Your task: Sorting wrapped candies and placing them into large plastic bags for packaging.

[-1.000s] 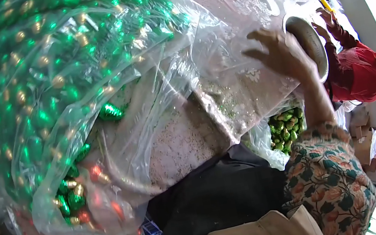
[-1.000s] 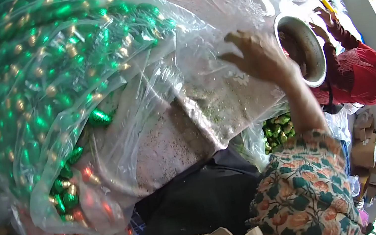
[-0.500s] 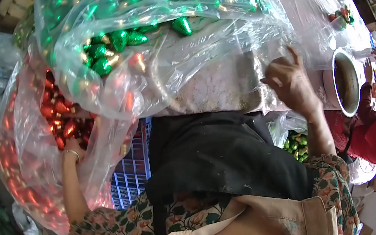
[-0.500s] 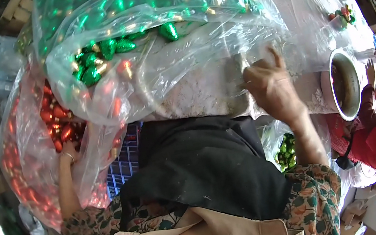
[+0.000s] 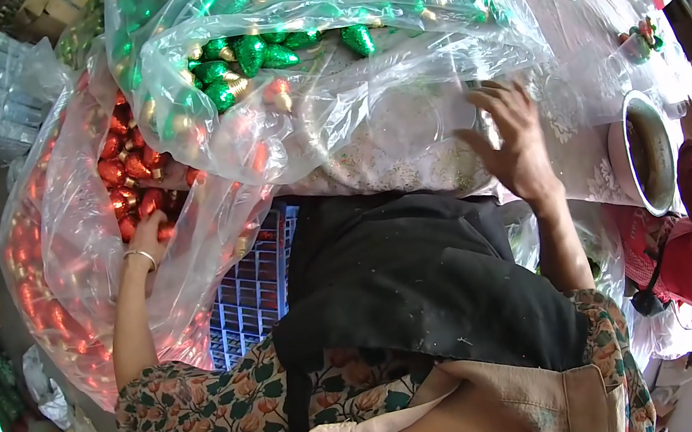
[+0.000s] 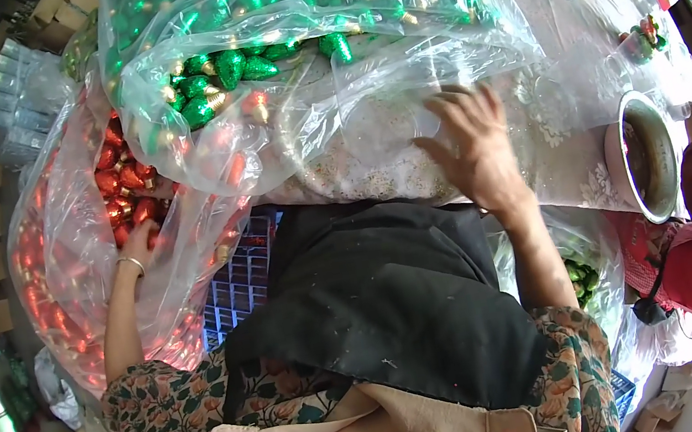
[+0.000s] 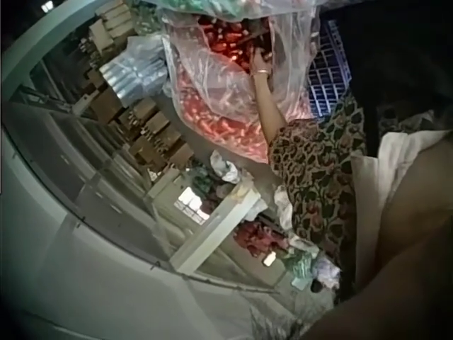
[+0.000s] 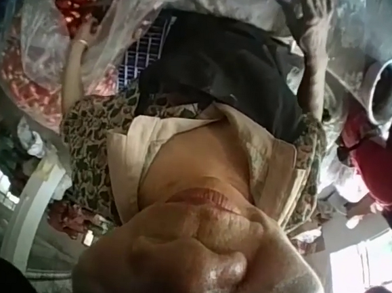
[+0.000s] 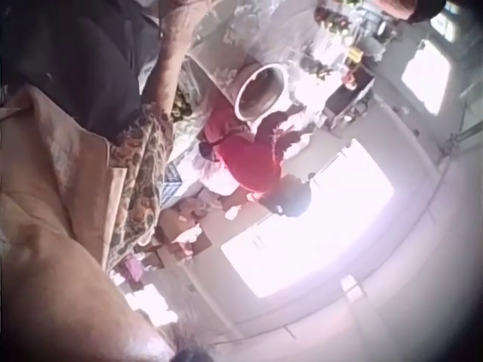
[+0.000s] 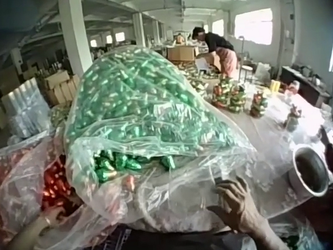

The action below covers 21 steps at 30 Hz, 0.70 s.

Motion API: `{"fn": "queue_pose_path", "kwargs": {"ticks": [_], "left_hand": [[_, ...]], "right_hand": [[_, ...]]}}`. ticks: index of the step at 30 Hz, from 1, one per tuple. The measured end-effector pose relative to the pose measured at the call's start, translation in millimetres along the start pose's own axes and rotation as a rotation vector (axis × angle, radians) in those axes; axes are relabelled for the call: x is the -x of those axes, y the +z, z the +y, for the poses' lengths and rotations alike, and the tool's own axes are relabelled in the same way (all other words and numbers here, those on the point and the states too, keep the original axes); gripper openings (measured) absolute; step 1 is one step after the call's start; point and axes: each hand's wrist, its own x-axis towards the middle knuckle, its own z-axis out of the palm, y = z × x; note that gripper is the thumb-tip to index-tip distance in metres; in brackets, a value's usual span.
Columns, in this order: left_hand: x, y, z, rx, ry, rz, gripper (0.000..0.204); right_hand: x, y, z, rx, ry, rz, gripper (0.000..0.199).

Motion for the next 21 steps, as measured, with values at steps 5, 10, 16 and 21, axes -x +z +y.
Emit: {"fn": "queue_pose_path", "kwargs": {"ticks": [5, 10, 16, 21], "left_hand": [[30, -93, 73, 0.508, 0.284, 0.67, 0.038], [-17, -122, 209, 0.82, 0.498, 0.613, 0.031], [-176, -108, 267, -0.171, 0.118, 0.34, 0.048], [-313, -89, 217, -0.552, 0.229, 0.124, 0.068]], "right_hand": [[82, -37, 54, 0.097, 0.271, 0.328, 0.02], [235, -23, 105, 0.117, 0.735, 0.362, 0.011], [474, 18, 163, -0.223, 1.542, 0.489, 0.035], [565, 71, 133, 0.004, 1.891, -0.347, 0.049]]}}
